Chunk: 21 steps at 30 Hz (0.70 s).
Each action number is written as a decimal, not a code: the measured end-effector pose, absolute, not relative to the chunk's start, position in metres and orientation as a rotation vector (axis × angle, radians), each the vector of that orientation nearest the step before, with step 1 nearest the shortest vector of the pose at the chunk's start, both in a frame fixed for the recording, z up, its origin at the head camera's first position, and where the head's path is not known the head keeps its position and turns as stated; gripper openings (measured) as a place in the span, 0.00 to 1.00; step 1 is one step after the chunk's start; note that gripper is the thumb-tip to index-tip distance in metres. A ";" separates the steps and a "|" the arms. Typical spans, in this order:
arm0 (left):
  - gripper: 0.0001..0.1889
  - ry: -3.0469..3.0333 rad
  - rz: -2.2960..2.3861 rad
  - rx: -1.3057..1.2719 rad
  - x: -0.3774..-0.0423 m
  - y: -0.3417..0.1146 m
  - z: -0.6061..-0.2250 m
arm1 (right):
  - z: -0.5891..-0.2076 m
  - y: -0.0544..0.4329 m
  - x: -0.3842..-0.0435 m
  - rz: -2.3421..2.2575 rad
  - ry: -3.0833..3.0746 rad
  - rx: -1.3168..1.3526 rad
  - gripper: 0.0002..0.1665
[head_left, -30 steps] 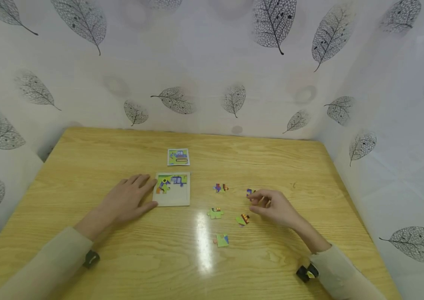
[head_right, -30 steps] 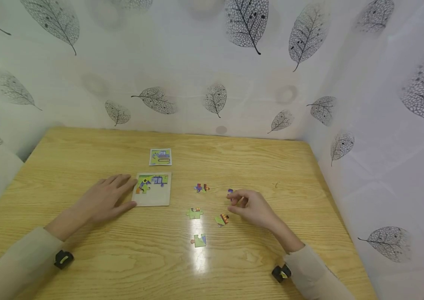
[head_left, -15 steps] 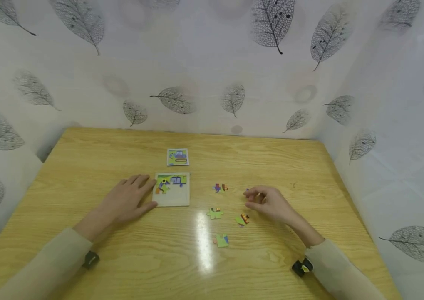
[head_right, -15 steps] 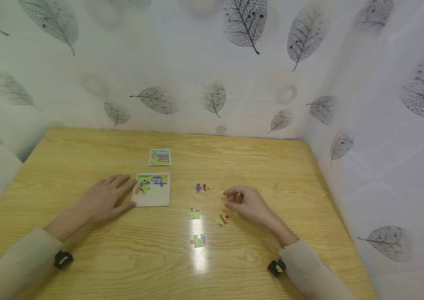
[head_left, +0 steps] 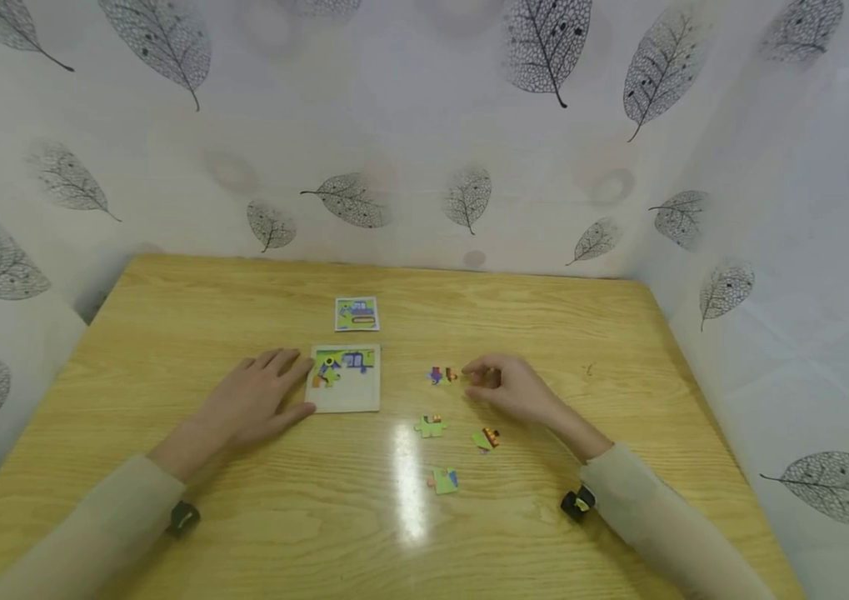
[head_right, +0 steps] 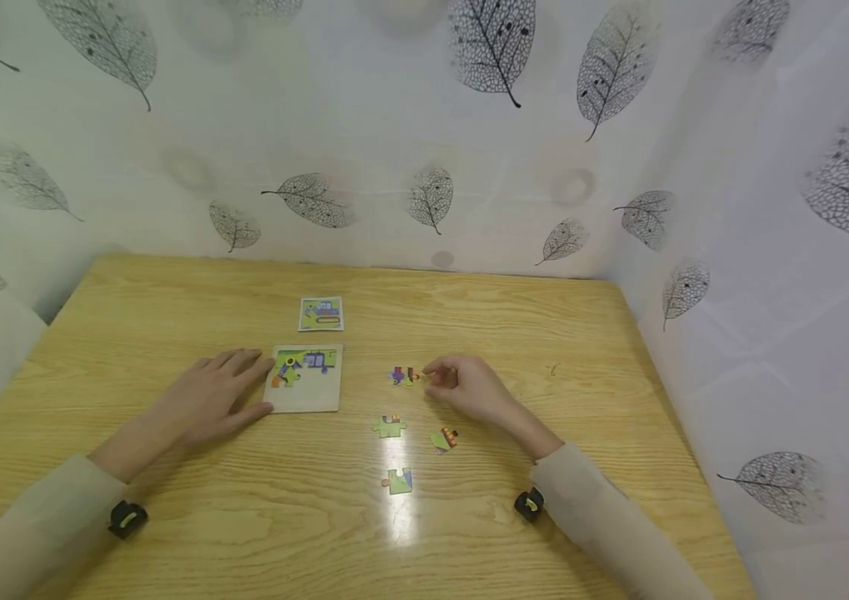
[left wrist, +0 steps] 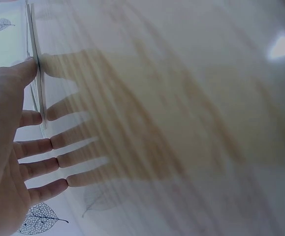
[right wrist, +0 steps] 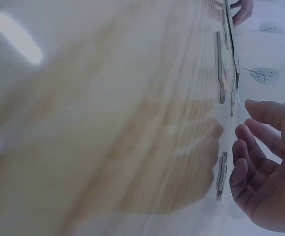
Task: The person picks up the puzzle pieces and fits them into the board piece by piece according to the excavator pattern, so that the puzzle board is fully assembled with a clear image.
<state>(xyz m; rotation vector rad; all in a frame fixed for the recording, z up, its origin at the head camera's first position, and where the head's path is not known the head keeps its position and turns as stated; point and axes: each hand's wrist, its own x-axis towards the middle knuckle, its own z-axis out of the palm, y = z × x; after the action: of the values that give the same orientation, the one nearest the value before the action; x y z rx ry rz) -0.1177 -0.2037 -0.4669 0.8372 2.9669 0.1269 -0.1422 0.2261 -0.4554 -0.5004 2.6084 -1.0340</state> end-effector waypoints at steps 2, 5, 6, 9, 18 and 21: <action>0.38 2.967 0.133 0.835 -0.117 -0.204 -0.467 | -0.456 0.222 -0.148 -1.022 2.612 -0.524 0.18; 0.38 2.965 0.140 0.832 -0.117 -0.204 -0.466 | -0.458 0.217 -0.154 -0.999 2.619 -0.545 0.18; 0.38 2.964 0.140 0.832 -0.117 -0.204 -0.466 | -0.458 0.215 -0.156 -0.995 2.624 -0.556 0.18; 0.38 2.961 0.141 0.832 -0.117 -0.204 -0.466 | -0.460 0.211 -0.160 -0.954 2.644 -0.570 0.19; 0.38 2.966 0.137 0.828 -0.117 -0.204 -0.467 | -0.460 0.203 -0.169 -0.851 2.663 -0.649 0.18; 0.38 2.963 0.136 0.830 -0.117 -0.204 -0.467 | -0.459 0.202 -0.168 -0.822 2.672 -0.639 0.16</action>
<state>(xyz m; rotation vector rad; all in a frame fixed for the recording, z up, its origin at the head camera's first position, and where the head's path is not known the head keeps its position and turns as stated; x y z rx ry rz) -0.1172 -0.2043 -0.4667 0.8299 2.9630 0.1363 -0.1684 0.2022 -0.4592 -0.6385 2.6724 -0.8215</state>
